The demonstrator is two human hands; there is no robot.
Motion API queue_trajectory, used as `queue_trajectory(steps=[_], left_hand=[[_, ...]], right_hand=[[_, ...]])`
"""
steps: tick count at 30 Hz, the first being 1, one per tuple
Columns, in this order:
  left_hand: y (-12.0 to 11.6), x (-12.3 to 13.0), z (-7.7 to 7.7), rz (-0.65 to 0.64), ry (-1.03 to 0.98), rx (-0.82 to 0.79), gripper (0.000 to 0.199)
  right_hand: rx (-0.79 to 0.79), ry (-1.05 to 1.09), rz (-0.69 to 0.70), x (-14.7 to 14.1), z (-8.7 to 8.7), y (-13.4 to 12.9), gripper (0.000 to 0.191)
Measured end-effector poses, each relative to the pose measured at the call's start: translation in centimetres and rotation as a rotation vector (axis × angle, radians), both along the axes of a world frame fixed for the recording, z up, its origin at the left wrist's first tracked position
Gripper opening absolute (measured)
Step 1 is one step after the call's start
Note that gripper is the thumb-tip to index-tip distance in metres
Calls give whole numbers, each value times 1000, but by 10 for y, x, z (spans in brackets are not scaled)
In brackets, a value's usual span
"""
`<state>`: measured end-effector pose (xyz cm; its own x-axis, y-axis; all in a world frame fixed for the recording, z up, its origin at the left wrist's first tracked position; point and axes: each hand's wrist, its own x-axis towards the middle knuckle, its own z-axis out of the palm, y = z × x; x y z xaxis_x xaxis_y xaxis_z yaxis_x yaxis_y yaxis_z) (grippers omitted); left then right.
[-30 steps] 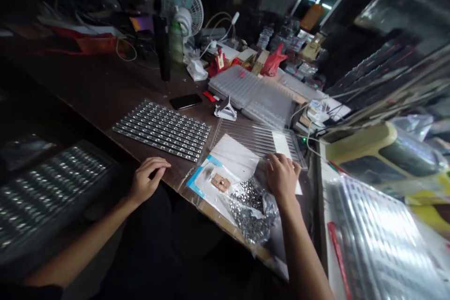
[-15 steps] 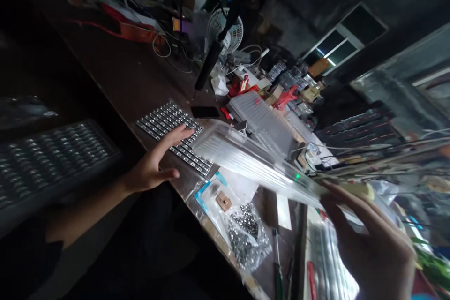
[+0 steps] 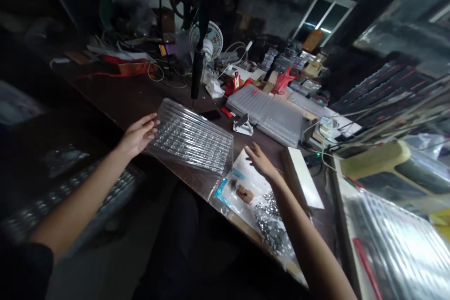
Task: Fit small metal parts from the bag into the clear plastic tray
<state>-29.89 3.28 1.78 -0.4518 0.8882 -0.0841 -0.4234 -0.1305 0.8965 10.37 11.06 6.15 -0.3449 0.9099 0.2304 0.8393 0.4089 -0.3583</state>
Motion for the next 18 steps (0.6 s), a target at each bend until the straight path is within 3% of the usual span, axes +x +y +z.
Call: queue_trajectory(steps=[2,5,10,12,15,18], left_hand=[[16,-11,-1,-18,26,-41,33],[37,-27,0,-66,168,-92,32],[57,-57,-6,-186,729,-257,35],[59,-63,-11,-178,872,-304,40],[60,-59,-23,-129,1052,-318,51],[65,-45,-37,-177,1207,-297,56]], right_hand=[[-167,47,37,-13,-22,-3,42],[-332,99,73,-29,-38,-7,41],[-413,78,46,-44,-44,-7,49],[-420,37,22,-48,-46,-5,51],[-419,-35,-8,-54,-46,1,53],[-408,-120,-46,-62,-45,6,51]])
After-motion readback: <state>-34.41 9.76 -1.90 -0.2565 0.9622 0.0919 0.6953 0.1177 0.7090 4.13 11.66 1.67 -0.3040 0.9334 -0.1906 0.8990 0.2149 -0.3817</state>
